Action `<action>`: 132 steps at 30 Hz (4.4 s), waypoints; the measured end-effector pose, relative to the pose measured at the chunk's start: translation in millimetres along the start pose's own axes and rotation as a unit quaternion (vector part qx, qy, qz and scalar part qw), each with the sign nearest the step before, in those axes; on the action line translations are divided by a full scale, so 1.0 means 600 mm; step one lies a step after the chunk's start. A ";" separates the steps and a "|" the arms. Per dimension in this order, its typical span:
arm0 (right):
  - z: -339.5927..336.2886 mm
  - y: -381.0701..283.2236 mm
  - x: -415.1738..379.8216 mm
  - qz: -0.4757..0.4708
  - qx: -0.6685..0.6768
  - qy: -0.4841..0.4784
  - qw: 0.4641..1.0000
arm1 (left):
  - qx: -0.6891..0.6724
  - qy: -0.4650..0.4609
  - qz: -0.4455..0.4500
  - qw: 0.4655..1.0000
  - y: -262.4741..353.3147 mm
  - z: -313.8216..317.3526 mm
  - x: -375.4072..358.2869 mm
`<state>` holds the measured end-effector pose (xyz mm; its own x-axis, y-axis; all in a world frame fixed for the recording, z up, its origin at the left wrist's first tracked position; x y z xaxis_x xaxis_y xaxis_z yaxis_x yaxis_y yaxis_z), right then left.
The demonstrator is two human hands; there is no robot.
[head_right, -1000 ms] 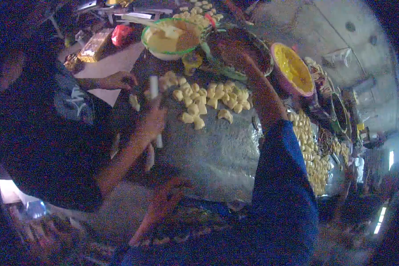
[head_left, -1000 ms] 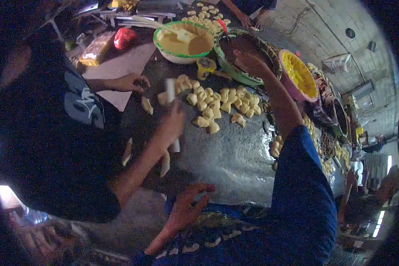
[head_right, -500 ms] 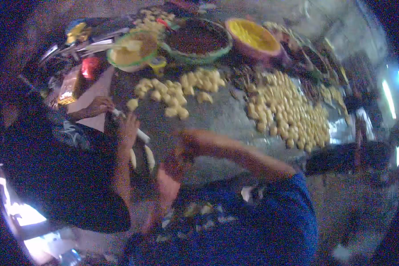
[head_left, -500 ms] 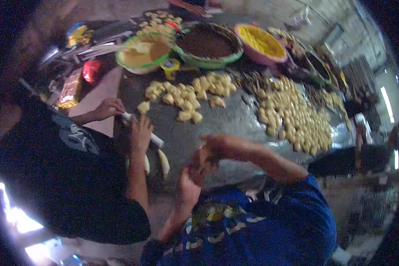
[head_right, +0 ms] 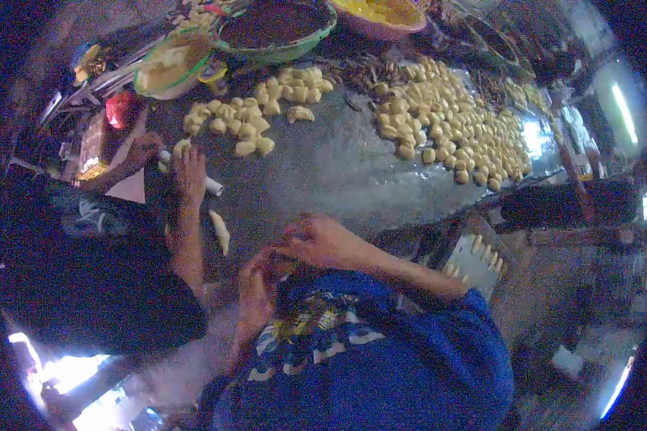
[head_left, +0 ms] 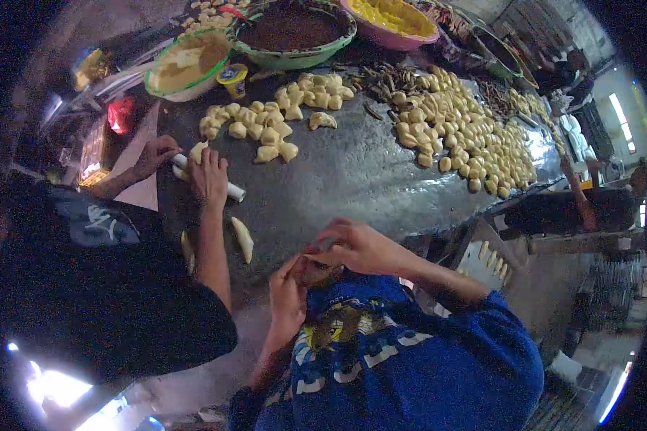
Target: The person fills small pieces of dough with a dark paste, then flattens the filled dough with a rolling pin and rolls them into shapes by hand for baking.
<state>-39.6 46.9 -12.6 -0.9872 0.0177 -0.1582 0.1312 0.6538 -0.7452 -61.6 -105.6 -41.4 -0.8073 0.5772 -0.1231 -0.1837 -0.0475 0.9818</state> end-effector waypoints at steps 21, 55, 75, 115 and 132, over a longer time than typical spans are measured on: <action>-0.562 0.571 0.286 0.051 -0.151 0.373 0.914 | -0.464 0.183 -0.189 0.846 -0.090 0.167 0.188; -0.160 -0.067 0.049 -0.375 -0.230 0.161 0.884 | -0.473 0.172 -0.127 0.855 -0.024 0.083 0.147; -0.048 -0.067 0.009 0.019 0.110 0.099 0.989 | -0.284 0.068 -0.060 0.955 0.026 0.011 0.026; -0.119 0.108 -0.086 0.015 0.133 0.237 0.962 | -0.348 0.083 -0.084 0.930 -0.031 0.174 0.086; -0.100 0.162 -0.122 0.127 0.291 0.212 0.924 | -0.278 0.078 -0.159 0.944 -0.075 0.147 0.063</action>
<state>40.2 154.8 -34.4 -0.8485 0.4897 -0.2007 0.2684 0.0713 -0.9607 -34.2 -9.9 -77.5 -0.7268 0.5095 -0.4605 -0.6613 -0.3383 0.6694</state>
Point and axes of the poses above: each hand's wrist, its own x-axis towards the middle knuckle, its own z-axis out of the palm, y = z × x, the point moved 9 cm from there along x, towards the middle knuckle, and after that the axes turned 10 degrees about -x, right-handed, at the moved point
